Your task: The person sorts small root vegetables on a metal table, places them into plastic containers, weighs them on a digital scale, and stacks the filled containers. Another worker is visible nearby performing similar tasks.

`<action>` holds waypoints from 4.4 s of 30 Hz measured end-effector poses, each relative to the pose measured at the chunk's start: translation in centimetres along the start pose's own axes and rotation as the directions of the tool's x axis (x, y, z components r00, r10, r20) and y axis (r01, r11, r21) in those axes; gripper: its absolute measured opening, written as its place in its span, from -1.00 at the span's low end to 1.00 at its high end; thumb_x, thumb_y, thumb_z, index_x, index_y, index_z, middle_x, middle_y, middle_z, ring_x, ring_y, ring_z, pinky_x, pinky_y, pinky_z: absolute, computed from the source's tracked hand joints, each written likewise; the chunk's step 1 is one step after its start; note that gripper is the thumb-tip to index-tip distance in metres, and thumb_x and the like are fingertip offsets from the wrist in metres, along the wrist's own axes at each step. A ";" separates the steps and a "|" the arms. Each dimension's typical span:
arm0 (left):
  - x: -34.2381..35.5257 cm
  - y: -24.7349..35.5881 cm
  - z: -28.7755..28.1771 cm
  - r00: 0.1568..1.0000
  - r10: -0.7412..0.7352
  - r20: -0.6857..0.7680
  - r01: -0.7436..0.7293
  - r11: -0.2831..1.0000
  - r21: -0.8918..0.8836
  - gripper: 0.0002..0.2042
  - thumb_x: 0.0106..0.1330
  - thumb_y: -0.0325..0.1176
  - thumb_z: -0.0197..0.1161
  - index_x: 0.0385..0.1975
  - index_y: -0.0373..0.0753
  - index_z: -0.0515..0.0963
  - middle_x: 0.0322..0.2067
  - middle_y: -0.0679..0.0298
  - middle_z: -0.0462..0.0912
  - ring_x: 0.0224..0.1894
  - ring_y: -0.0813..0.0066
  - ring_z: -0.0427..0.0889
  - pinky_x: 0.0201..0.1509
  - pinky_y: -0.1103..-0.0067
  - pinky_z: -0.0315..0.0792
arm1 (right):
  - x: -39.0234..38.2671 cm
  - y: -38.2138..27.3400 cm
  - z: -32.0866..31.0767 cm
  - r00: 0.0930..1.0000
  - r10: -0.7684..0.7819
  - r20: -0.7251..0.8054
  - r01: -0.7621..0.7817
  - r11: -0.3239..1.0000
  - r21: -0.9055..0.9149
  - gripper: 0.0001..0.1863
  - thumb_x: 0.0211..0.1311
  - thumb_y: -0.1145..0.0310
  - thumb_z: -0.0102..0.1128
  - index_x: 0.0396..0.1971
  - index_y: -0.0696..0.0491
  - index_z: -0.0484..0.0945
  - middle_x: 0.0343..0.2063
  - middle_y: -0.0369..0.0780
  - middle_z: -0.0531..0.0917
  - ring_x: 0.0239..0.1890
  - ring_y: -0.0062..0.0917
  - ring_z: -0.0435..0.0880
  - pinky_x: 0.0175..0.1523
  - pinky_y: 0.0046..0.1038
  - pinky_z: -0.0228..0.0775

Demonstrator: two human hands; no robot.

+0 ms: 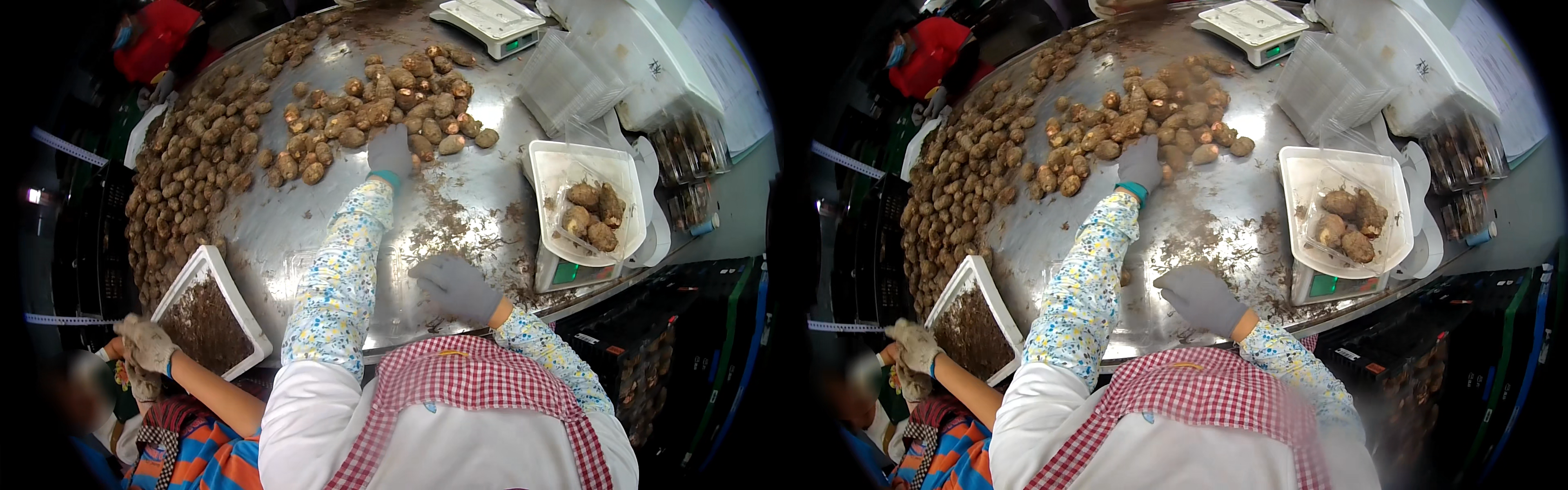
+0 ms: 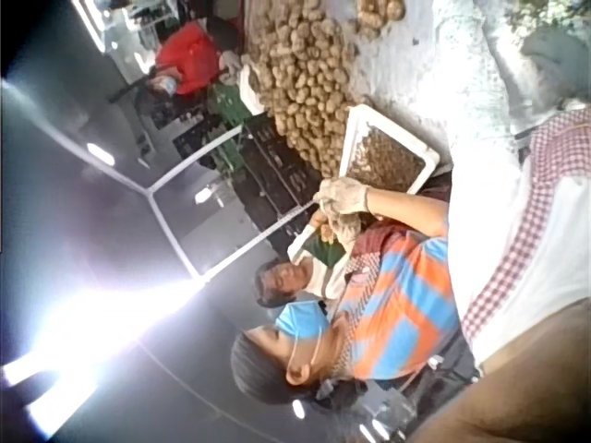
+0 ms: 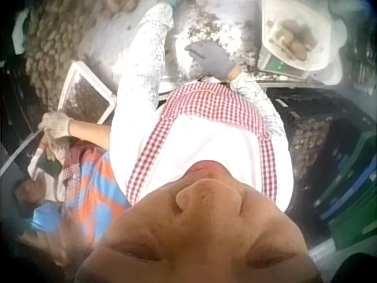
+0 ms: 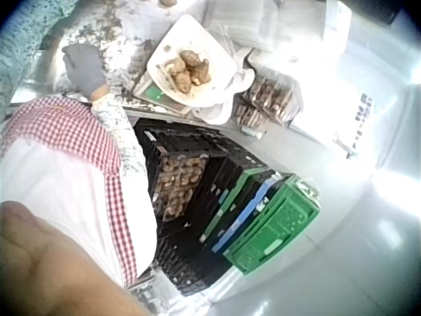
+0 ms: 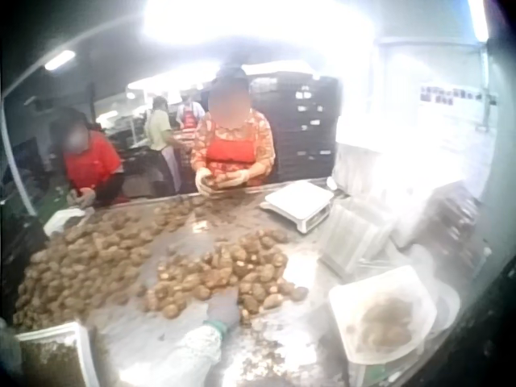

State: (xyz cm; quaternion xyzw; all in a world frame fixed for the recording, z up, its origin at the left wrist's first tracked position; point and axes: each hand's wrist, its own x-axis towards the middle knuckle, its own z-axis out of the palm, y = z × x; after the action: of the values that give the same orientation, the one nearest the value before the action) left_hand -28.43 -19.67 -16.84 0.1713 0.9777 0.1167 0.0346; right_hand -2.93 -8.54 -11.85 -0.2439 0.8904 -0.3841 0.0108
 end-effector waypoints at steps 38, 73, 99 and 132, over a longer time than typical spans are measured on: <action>-0.4 3.0 0.8 0.965 0.259 0.039 -0.261 0.964 0.047 -0.53 0.11 -0.46 0.24 0.10 -0.10 0.46 0.05 0.13 0.47 0.16 0.12 0.43 0.16 0.25 0.32 | -0.5 7.5 -2.2 0.772 0.635 0.026 -0.017 -0.022 1.000 -0.67 0.38 0.21 0.10 -0.04 0.14 0.48 -0.27 -0.25 0.57 -0.15 -0.41 0.60 -0.03 -0.34 0.56; -17.9 7.7 -7.8 0.934 0.344 -0.095 -0.248 0.437 -0.864 -0.57 0.15 -0.46 0.37 0.06 -0.23 0.53 -0.05 0.26 0.56 -0.08 0.50 0.56 0.06 0.55 0.46 | -4.6 5.6 -2.4 0.879 0.459 -0.126 -0.070 0.387 0.920 -0.18 0.12 0.71 0.11 0.42 0.21 0.04 0.03 -0.13 0.55 -0.10 -0.55 0.59 -0.06 -0.58 0.51; -20.8 7.1 -5.7 0.988 0.124 0.095 0.111 -0.128 -0.986 -0.58 0.35 -0.43 0.21 0.20 -0.30 0.43 0.00 0.23 0.56 0.01 0.53 0.54 0.08 0.60 0.49 | -1.9 0.9 -2.3 0.906 0.406 -0.119 0.098 0.072 0.993 -0.48 0.38 0.41 -0.04 0.32 0.16 0.22 0.23 -0.13 0.39 0.28 -0.40 0.39 0.34 -0.40 0.26; -16.8 -20.6 3.8 0.945 -0.250 -0.209 0.071 0.783 -0.618 -0.76 0.25 -0.35 0.30 -0.15 -0.31 0.56 -0.31 0.21 0.65 -0.28 0.40 0.61 -0.05 0.45 0.53 | -9.2 3.1 0.6 0.675 0.679 0.287 0.008 -0.396 0.918 -0.76 0.44 0.24 0.03 -0.12 0.12 0.46 -0.36 -0.23 0.54 -0.36 -0.54 0.53 -0.27 -0.53 0.46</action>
State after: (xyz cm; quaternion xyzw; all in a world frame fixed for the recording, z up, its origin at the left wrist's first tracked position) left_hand -18.95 -43.44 -24.98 0.0484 0.8951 0.4412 -0.0411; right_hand 4.01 -3.04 -15.93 0.2700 0.2368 -0.9254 0.1209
